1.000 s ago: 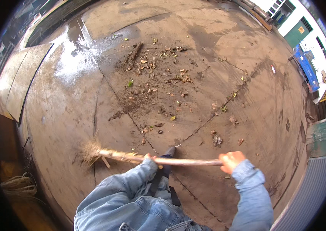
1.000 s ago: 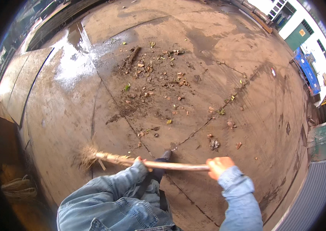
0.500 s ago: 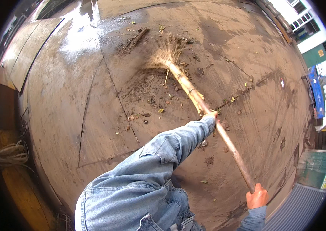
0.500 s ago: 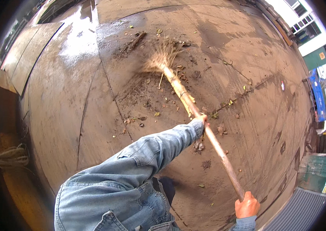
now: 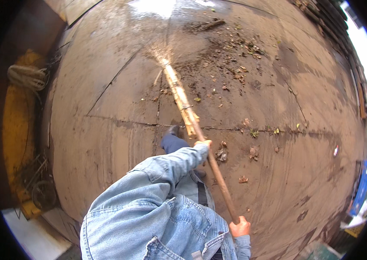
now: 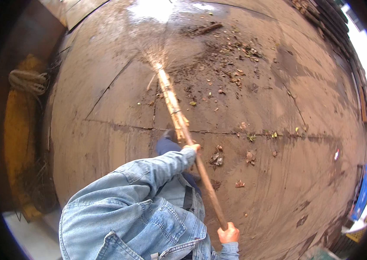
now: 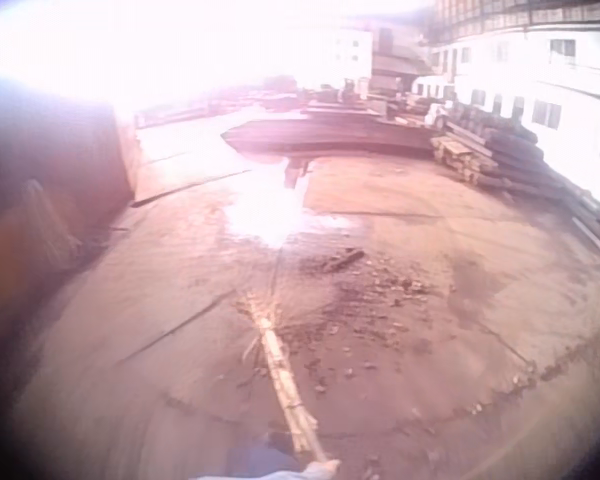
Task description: The person picks up a large broom and sweeps leaves, dirt, and debris across a metal-plated and concrete floor in an industrial area, pushing the pile together.
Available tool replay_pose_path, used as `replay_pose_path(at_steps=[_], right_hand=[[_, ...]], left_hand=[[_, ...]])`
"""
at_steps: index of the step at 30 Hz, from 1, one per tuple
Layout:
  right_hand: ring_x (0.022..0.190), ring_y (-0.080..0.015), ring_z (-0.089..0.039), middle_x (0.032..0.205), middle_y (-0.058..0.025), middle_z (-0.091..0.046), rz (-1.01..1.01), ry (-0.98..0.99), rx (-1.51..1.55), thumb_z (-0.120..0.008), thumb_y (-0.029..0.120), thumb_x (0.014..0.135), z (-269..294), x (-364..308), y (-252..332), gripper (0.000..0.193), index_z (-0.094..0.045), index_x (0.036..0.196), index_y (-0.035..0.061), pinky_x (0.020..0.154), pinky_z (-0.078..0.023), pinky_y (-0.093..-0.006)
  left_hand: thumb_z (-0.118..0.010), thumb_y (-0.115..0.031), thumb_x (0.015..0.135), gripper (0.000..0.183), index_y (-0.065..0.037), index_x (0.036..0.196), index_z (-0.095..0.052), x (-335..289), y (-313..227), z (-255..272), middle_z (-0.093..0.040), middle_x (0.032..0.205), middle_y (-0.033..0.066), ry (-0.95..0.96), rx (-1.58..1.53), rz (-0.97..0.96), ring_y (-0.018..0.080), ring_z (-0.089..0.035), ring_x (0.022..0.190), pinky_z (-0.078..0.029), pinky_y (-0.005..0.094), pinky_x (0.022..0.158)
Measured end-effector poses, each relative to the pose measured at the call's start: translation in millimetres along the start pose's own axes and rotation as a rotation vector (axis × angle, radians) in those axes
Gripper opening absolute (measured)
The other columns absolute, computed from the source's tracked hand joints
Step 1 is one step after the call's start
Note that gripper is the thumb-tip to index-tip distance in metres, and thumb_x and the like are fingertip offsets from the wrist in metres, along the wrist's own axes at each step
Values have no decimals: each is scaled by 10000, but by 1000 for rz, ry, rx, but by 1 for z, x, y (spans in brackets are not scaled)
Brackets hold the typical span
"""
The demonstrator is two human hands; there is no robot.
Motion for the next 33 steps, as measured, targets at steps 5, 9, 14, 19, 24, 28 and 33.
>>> replay_pose_path(at_steps=[5, 9, 14, 19, 24, 28, 33], right_hand=[[635, -364, -598, 644, -179, -597, 239, 183, -217, -645, 198, 617, -1, 45, 45, 217, -560, 739, 41, 570, -474, -452], [615, -327, -605, 658, -147, -605, 492, 159, -398, -649, 210, 615, 32, 91, 101, 211, -541, 714, 58, 558, -494, -420], [618, -286, -618, 696, -111, -619, 536, 130, -635, -673, 176, 593, 118, 143, 97, 207, -561, 742, 85, 554, -499, -387], [603, -347, -574, 647, -164, -579, 228, -19, -767, -656, 117, 569, 267, 95, 3, 192, -504, 666, 48, 530, -455, -430], [615, -413, -540, 613, -217, -541, 10, -185, -747, -611, 78, 571, 291, 31, -4, 198, -470, 683, -3, 552, -420, -481], [577, -416, -539, 568, -225, -525, -108, -182, -574, -574, 64, 576, 266, 21, -20, 164, -458, 664, -12, 519, -422, -463], [566, -416, -544, 551, -230, -514, -150, -159, -241, -569, 96, 568, 237, 12, -73, 190, -452, 668, -15, 506, -424, -439]], left_hand=[[-606, -231, 684, 205, -39, 740, -560, 48, 58, 92, -556, 591, 105, -149, -403, 4, 210, -574, 510, -493, 339, 490], [-535, -229, 696, 197, -37, 739, -525, 82, 77, 121, -528, 590, 83, -221, -510, 14, 229, -543, 477, -474, 366, 471], [-519, -209, 724, 164, -50, 738, -481, 74, 102, -1, -520, 587, 100, -123, -812, 167, 249, -524, 479, -474, 385, 451], [-531, -198, 748, 152, -61, 712, -475, -68, 74, -232, -538, 605, 76, 246, -638, 271, 213, -529, 467, -473, 358, 437], [-580, -202, 687, 212, -3, 757, -559, -143, -26, -309, -563, 590, 97, 373, -368, 149, 201, -556, 464, -483, 340, 459], [-570, -183, 675, 245, 33, 790, -570, -173, -80, -319, -592, 625, 118, 491, -182, -93, 216, -591, 507, -493, 347, 498], [-613, -185, 667, 245, 34, 772, -580, -174, -51, -300, -608, 631, 108, 539, -138, -99, 203, -589, 510, -496, 329, 501]])
Point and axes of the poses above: each hand's wrist, its own x-axis towards the middle knuckle, its own z-axis out of the back of the hand, y = z × x, the point moved 10 cm from there along x, towards the middle knuckle
